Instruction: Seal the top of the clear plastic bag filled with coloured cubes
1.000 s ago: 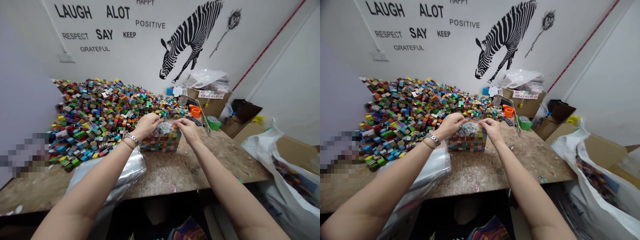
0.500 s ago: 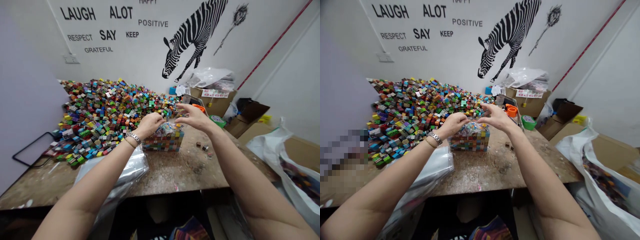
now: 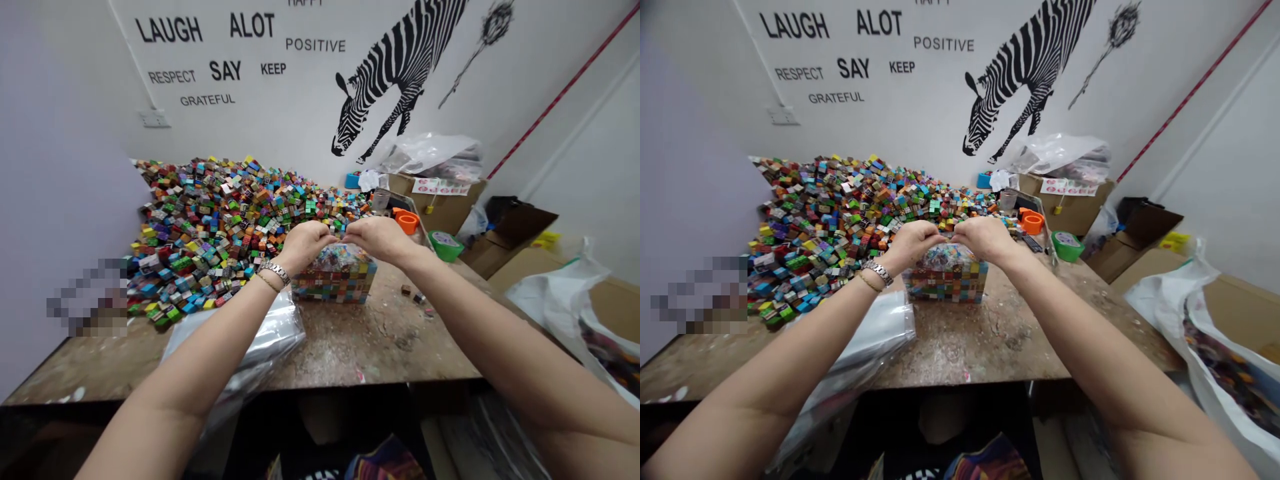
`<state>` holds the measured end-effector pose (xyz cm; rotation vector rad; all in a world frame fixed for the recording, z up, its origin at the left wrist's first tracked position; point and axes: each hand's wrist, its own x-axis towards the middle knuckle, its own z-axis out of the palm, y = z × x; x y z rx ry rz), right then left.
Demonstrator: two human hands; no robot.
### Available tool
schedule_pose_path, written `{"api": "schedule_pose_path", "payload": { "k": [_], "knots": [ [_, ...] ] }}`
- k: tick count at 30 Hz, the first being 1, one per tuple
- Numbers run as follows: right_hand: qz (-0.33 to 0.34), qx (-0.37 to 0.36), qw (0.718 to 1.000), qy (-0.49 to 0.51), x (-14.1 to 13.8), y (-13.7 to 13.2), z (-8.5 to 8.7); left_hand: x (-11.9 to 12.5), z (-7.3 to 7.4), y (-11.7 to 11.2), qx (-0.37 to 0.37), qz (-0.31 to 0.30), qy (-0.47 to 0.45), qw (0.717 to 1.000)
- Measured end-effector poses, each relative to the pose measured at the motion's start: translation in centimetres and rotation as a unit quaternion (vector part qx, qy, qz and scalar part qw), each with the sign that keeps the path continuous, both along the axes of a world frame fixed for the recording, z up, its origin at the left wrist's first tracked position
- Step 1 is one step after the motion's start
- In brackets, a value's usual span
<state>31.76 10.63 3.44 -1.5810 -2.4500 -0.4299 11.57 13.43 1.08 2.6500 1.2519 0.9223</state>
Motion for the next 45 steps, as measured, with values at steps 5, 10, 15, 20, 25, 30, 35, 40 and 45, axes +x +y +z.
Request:
{"api": "schedule_pose_path", "payload": {
  "k": [5,10,15,20,25,30,35,40,45],
  "knots": [
    [0.007,-0.107,0.994,0.017,-1.1,0.5,1.7,0.1,0.3,0.1,-0.002,-0.016,0.013,1.000],
    [-0.026,-0.073,0.997,-0.031,-2.4,0.1,1.8,-0.6,1.0,0.1,-0.051,-0.049,0.042,0.997],
    [0.013,-0.082,0.996,-0.008,-2.1,0.3,1.4,-2.4,1.6,0.1,-0.083,-0.075,0.094,0.989],
    [0.067,-0.084,0.993,-0.042,-2.7,0.0,1.6,-4.1,1.3,-0.5,-0.099,-0.080,0.068,0.990],
    [0.074,-0.051,0.995,-0.048,-2.9,-0.1,1.3,-5.5,0.9,-1.0,-0.116,-0.050,0.013,0.992],
    [0.068,-0.052,0.995,-0.041,-3.0,-0.2,1.2,-5.8,-0.1,-1.3,-0.117,-0.002,-0.137,0.984],
    [0.072,-0.057,0.995,-0.036,-2.6,-0.1,1.0,-7.3,-1.6,-0.7,-0.186,-0.107,-0.210,0.954],
    [0.074,-0.061,0.995,-0.040,-2.0,0.0,0.8,-8.0,-3.5,-0.9,-0.216,-0.113,-0.213,0.946],
    [0.079,-0.052,0.995,-0.037,-2.1,-0.1,0.5,-5.7,-5.7,-1.5,-0.129,-0.023,-0.377,0.917]
  ]
}}
